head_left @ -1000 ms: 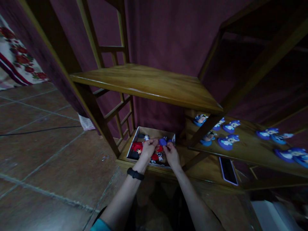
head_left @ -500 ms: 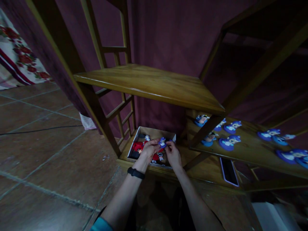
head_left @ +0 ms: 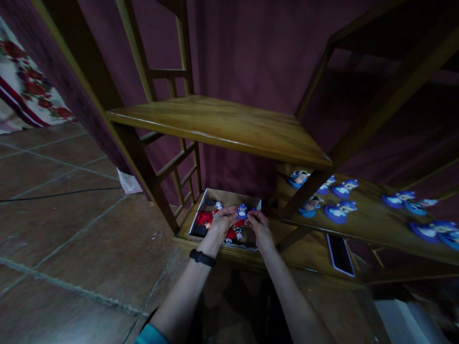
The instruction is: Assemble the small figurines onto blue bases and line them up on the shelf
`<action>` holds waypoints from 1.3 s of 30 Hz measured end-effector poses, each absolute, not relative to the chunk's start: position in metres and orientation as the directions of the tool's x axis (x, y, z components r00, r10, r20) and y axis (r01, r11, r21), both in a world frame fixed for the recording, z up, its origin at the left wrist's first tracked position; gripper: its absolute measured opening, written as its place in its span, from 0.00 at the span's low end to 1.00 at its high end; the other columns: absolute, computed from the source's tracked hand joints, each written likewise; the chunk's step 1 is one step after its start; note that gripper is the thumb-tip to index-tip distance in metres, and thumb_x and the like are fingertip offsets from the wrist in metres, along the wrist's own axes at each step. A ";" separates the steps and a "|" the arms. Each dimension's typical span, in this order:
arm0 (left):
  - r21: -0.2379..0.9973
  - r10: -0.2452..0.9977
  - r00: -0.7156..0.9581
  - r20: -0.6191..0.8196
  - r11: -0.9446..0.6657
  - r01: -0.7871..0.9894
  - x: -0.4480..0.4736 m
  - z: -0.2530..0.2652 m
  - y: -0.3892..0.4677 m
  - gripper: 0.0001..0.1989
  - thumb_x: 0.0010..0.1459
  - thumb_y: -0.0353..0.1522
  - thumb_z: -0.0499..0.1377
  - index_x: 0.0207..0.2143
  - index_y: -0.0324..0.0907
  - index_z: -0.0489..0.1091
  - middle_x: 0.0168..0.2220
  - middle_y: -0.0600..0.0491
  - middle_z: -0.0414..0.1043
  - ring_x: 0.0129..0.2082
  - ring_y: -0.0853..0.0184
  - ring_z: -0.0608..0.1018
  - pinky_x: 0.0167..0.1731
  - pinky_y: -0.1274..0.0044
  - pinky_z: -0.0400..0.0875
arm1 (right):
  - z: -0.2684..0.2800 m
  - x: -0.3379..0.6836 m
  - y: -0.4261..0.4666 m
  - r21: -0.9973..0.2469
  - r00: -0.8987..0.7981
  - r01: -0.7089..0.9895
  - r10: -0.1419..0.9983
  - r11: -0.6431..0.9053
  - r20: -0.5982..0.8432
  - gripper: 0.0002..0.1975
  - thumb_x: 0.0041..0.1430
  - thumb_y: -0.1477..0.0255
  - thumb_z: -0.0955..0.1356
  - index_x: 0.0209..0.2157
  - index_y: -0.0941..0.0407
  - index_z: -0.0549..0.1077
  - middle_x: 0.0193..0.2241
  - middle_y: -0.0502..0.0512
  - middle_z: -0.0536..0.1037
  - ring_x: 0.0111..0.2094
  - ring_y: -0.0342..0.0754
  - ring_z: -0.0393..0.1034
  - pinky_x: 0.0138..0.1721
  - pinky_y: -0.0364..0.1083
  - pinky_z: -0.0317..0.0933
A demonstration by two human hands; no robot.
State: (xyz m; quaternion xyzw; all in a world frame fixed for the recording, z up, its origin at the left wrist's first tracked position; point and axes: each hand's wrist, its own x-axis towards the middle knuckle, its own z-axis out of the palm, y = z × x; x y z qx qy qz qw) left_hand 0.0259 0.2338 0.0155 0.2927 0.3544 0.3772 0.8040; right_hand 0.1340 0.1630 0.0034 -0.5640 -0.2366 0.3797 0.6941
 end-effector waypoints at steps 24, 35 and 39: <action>0.819 0.841 0.465 -0.276 0.459 -0.344 0.025 0.006 0.236 0.17 0.31 0.26 0.68 0.30 0.34 0.73 0.26 0.47 0.75 0.26 0.69 0.75 0.30 0.78 0.70 | -0.003 0.132 0.163 -0.985 0.594 -0.175 0.798 0.002 -0.104 0.15 0.44 0.65 0.67 0.37 0.51 0.72 0.37 0.49 0.73 0.31 0.44 0.67 0.32 0.45 0.66; 0.803 0.829 0.443 -0.342 0.503 -0.320 0.025 0.013 0.233 0.12 0.34 0.22 0.65 0.28 0.34 0.73 0.24 0.48 0.75 0.24 0.68 0.76 0.30 0.76 0.71 | -0.003 0.139 0.165 -0.991 0.556 -0.132 0.828 0.007 -0.068 0.13 0.42 0.66 0.68 0.34 0.53 0.73 0.33 0.50 0.74 0.28 0.44 0.68 0.28 0.43 0.65; 0.806 0.824 0.441 -0.356 0.509 -0.301 0.023 0.016 0.232 0.12 0.36 0.19 0.63 0.28 0.34 0.73 0.24 0.49 0.75 0.25 0.67 0.76 0.32 0.74 0.71 | 0.000 0.140 0.165 -0.992 0.541 -0.125 0.839 0.006 -0.063 0.12 0.43 0.67 0.68 0.33 0.53 0.73 0.31 0.49 0.74 0.25 0.43 0.67 0.27 0.43 0.64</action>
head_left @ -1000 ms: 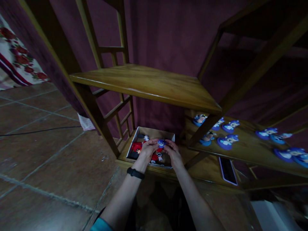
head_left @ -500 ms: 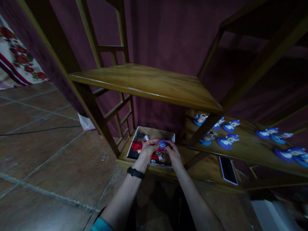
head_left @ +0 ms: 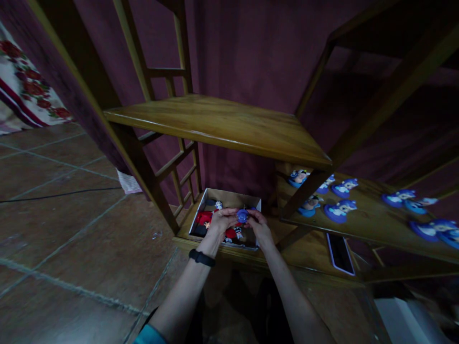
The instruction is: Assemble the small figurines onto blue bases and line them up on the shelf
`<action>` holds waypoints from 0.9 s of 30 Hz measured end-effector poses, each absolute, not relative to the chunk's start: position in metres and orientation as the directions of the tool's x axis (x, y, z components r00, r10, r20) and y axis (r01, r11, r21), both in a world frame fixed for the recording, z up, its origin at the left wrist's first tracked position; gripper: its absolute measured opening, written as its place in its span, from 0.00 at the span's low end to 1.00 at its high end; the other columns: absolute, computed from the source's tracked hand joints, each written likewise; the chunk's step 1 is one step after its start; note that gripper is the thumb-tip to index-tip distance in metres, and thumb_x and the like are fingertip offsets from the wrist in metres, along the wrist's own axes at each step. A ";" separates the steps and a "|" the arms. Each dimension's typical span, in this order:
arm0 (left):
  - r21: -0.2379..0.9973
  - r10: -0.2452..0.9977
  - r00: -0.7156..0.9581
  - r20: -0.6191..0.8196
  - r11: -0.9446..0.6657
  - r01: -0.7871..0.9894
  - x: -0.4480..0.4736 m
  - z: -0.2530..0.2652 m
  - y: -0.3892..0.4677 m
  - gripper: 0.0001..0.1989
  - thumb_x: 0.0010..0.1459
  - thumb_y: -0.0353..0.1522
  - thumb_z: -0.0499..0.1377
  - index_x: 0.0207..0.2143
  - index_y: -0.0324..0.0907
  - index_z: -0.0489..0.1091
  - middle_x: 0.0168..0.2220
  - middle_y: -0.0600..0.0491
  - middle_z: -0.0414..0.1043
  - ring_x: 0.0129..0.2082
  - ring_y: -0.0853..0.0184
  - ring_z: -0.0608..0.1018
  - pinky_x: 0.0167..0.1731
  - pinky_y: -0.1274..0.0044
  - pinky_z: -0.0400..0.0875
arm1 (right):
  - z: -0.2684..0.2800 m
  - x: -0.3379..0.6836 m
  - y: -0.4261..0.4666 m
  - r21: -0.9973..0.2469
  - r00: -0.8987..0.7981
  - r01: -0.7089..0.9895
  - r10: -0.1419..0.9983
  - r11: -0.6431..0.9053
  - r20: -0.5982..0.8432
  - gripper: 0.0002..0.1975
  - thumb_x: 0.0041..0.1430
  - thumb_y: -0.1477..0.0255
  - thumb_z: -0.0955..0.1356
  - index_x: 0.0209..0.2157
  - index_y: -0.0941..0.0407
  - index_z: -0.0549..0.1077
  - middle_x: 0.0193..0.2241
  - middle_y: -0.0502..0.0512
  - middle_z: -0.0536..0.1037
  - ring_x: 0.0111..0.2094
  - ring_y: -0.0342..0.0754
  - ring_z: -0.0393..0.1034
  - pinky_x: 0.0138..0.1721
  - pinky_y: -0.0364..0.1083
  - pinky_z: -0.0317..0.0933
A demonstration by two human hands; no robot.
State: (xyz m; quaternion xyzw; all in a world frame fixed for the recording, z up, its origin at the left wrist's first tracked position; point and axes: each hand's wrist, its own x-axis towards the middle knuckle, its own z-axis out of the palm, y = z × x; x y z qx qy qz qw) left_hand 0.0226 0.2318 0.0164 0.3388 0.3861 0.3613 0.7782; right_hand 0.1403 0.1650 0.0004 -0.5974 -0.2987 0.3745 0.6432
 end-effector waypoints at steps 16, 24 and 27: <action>0.795 0.809 0.475 -0.345 0.521 -0.311 0.027 0.009 0.231 0.12 0.38 0.19 0.63 0.29 0.34 0.71 0.26 0.48 0.75 0.26 0.67 0.76 0.31 0.75 0.72 | 0.006 0.138 0.162 -0.955 0.536 -0.296 0.832 0.024 -0.145 0.10 0.42 0.69 0.68 0.31 0.55 0.73 0.24 0.48 0.74 0.20 0.40 0.65 0.24 0.43 0.64; 0.731 0.782 0.460 -0.420 0.592 -0.340 0.028 0.016 0.231 0.09 0.42 0.20 0.62 0.30 0.34 0.71 0.25 0.49 0.74 0.25 0.71 0.76 0.29 0.80 0.71 | 0.008 0.129 0.160 -0.813 0.472 -0.573 0.852 0.104 -0.224 0.16 0.38 0.74 0.73 0.33 0.57 0.72 0.31 0.51 0.76 0.29 0.43 0.71 0.33 0.44 0.67; 0.725 0.766 0.496 -0.409 0.602 -0.333 0.028 0.018 0.231 0.12 0.41 0.18 0.62 0.31 0.34 0.71 0.27 0.48 0.75 0.26 0.70 0.76 0.31 0.80 0.71 | 0.006 0.130 0.161 -0.802 0.466 -0.587 0.857 0.111 -0.222 0.16 0.38 0.75 0.73 0.33 0.57 0.72 0.30 0.51 0.76 0.29 0.43 0.72 0.34 0.44 0.68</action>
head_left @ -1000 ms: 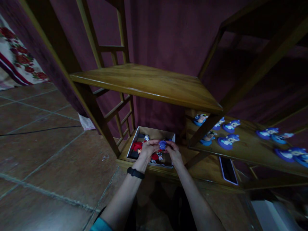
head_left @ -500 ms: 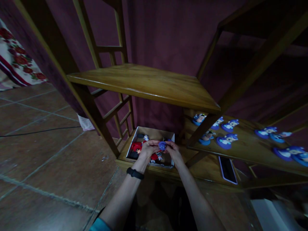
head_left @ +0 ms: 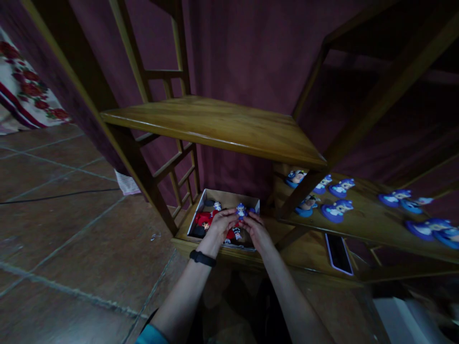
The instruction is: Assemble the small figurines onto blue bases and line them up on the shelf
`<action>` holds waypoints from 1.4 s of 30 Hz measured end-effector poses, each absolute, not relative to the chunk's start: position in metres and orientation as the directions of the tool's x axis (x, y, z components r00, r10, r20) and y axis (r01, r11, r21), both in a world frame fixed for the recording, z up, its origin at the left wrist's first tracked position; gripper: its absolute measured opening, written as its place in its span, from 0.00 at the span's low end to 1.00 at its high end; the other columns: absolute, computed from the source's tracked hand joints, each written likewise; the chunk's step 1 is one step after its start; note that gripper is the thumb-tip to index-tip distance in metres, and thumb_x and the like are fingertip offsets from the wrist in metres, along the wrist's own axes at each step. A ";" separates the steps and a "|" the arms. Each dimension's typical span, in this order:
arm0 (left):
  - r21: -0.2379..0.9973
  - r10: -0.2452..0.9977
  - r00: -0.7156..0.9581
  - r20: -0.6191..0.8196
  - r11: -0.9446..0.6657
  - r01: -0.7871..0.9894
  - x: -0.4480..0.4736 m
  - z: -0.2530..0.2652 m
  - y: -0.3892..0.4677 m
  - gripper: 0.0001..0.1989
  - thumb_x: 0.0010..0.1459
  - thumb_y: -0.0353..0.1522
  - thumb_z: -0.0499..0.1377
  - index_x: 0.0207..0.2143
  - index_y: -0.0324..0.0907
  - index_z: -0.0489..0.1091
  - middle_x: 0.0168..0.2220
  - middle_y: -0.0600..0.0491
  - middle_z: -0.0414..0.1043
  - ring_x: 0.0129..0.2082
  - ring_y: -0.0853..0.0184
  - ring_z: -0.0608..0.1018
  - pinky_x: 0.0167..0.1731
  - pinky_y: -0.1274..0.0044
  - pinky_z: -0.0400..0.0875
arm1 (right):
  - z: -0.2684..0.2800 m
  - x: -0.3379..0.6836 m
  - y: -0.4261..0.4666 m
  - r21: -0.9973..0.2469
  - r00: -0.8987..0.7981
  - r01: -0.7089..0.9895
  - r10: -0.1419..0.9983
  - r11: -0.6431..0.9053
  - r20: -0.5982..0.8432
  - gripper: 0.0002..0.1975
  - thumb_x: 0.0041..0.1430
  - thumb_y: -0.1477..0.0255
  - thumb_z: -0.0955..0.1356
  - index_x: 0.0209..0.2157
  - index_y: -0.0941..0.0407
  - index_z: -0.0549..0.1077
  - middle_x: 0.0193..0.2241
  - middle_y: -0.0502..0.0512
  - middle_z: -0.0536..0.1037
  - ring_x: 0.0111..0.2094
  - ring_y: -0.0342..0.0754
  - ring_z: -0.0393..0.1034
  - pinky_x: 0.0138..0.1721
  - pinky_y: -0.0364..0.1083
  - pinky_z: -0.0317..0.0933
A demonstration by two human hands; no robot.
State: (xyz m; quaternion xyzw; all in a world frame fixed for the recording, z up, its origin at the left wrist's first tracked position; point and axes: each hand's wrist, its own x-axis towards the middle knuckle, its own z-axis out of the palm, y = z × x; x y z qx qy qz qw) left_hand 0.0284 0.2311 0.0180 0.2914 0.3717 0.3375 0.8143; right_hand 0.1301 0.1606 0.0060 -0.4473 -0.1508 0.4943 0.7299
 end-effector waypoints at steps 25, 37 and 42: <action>0.782 0.832 0.390 -0.394 0.527 -0.333 0.030 0.027 0.208 0.12 0.38 0.17 0.60 0.29 0.35 0.68 0.23 0.52 0.72 0.20 0.73 0.74 0.22 0.82 0.70 | 0.008 0.114 0.153 -0.759 0.559 -0.626 0.782 0.179 -0.275 0.13 0.35 0.75 0.72 0.28 0.56 0.71 0.26 0.49 0.77 0.27 0.44 0.72 0.31 0.44 0.68; 0.782 0.757 0.495 -0.427 0.584 -0.218 -0.003 0.027 0.143 0.11 0.40 0.21 0.62 0.30 0.35 0.68 0.25 0.50 0.73 0.22 0.70 0.76 0.26 0.80 0.72 | 0.010 0.097 0.068 -0.790 0.438 -0.604 0.871 0.101 -0.224 0.15 0.40 0.68 0.73 0.32 0.58 0.73 0.28 0.53 0.77 0.28 0.44 0.72 0.35 0.47 0.68; 0.769 0.731 0.494 -0.470 0.614 -0.178 -0.018 0.017 0.108 0.12 0.38 0.23 0.65 0.29 0.36 0.69 0.25 0.49 0.74 0.24 0.69 0.77 0.28 0.79 0.72 | 0.005 0.085 0.031 -0.809 0.409 -0.586 0.876 0.038 -0.255 0.15 0.39 0.67 0.73 0.31 0.59 0.73 0.30 0.54 0.77 0.30 0.45 0.72 0.37 0.47 0.67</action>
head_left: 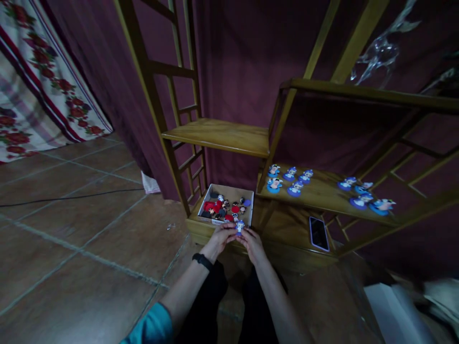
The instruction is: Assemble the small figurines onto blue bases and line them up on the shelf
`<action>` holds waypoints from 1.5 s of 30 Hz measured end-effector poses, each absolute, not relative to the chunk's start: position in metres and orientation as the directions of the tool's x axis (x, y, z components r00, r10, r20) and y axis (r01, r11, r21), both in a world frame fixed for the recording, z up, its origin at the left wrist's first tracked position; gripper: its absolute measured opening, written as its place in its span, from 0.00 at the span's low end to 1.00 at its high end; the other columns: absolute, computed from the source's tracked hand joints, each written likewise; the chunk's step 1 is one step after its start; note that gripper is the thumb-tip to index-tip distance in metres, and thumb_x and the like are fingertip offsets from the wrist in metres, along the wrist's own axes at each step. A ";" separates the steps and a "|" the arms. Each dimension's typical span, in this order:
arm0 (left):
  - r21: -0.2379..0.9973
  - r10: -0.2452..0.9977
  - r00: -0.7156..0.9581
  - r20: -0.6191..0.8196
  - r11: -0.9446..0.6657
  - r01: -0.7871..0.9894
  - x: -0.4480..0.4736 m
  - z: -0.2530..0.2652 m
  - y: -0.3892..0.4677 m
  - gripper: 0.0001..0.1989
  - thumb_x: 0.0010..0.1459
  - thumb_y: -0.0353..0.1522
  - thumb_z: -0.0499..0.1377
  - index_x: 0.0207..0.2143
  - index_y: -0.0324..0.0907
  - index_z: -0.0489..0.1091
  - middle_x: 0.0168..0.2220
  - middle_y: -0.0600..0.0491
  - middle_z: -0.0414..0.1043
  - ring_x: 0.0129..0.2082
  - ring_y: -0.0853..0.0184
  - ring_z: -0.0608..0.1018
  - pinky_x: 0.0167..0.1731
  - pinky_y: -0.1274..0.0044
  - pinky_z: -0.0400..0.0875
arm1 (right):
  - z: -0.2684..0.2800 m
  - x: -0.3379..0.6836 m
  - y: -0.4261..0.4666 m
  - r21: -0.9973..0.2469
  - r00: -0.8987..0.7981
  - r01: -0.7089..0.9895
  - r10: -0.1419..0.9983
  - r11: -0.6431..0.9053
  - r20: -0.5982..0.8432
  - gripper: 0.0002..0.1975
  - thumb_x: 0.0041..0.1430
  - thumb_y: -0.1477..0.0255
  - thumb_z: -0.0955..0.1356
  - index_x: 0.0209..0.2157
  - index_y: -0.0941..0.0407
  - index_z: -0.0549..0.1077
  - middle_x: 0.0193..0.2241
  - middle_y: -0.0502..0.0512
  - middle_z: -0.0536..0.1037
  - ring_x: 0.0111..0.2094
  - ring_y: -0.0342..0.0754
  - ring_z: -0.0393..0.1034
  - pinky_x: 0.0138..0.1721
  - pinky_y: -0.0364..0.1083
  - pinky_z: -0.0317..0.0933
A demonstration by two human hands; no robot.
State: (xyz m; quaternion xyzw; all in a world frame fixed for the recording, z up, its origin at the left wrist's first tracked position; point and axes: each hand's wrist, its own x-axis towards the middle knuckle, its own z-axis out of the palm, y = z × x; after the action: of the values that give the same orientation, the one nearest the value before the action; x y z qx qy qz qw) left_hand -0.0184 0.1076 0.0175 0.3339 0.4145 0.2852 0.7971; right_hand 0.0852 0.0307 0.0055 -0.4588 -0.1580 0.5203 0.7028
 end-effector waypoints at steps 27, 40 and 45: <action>0.788 0.788 0.453 -0.417 0.561 -0.252 -0.031 0.011 0.067 0.12 0.36 0.23 0.66 0.27 0.35 0.68 0.24 0.51 0.71 0.22 0.72 0.74 0.27 0.80 0.70 | 0.011 0.072 0.003 -0.808 0.394 -0.587 0.852 -0.056 -0.345 0.17 0.35 0.69 0.74 0.30 0.60 0.73 0.27 0.54 0.78 0.28 0.45 0.72 0.33 0.46 0.67; 0.807 0.807 0.448 -0.385 0.530 -0.262 -0.031 0.009 0.058 0.12 0.34 0.26 0.67 0.25 0.34 0.69 0.23 0.51 0.72 0.21 0.72 0.73 0.26 0.80 0.68 | 0.010 0.073 -0.003 -0.860 0.389 -0.504 0.869 -0.079 -0.307 0.17 0.33 0.68 0.74 0.29 0.59 0.74 0.26 0.54 0.78 0.26 0.45 0.73 0.32 0.46 0.68; 0.802 0.795 0.477 -0.376 0.537 -0.263 -0.036 0.011 0.061 0.14 0.33 0.24 0.68 0.26 0.33 0.70 0.24 0.49 0.72 0.22 0.72 0.74 0.27 0.80 0.68 | 0.017 0.076 -0.007 -0.879 0.311 -0.461 0.906 -0.121 -0.287 0.17 0.34 0.68 0.75 0.29 0.61 0.75 0.24 0.55 0.77 0.25 0.45 0.72 0.32 0.46 0.67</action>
State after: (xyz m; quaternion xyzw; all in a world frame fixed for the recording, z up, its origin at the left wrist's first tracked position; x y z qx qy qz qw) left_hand -0.0362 0.0605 0.0107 0.3449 0.3858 0.3358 0.7871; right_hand 0.0759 -0.0066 0.0168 -0.5129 -0.2170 0.5452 0.6266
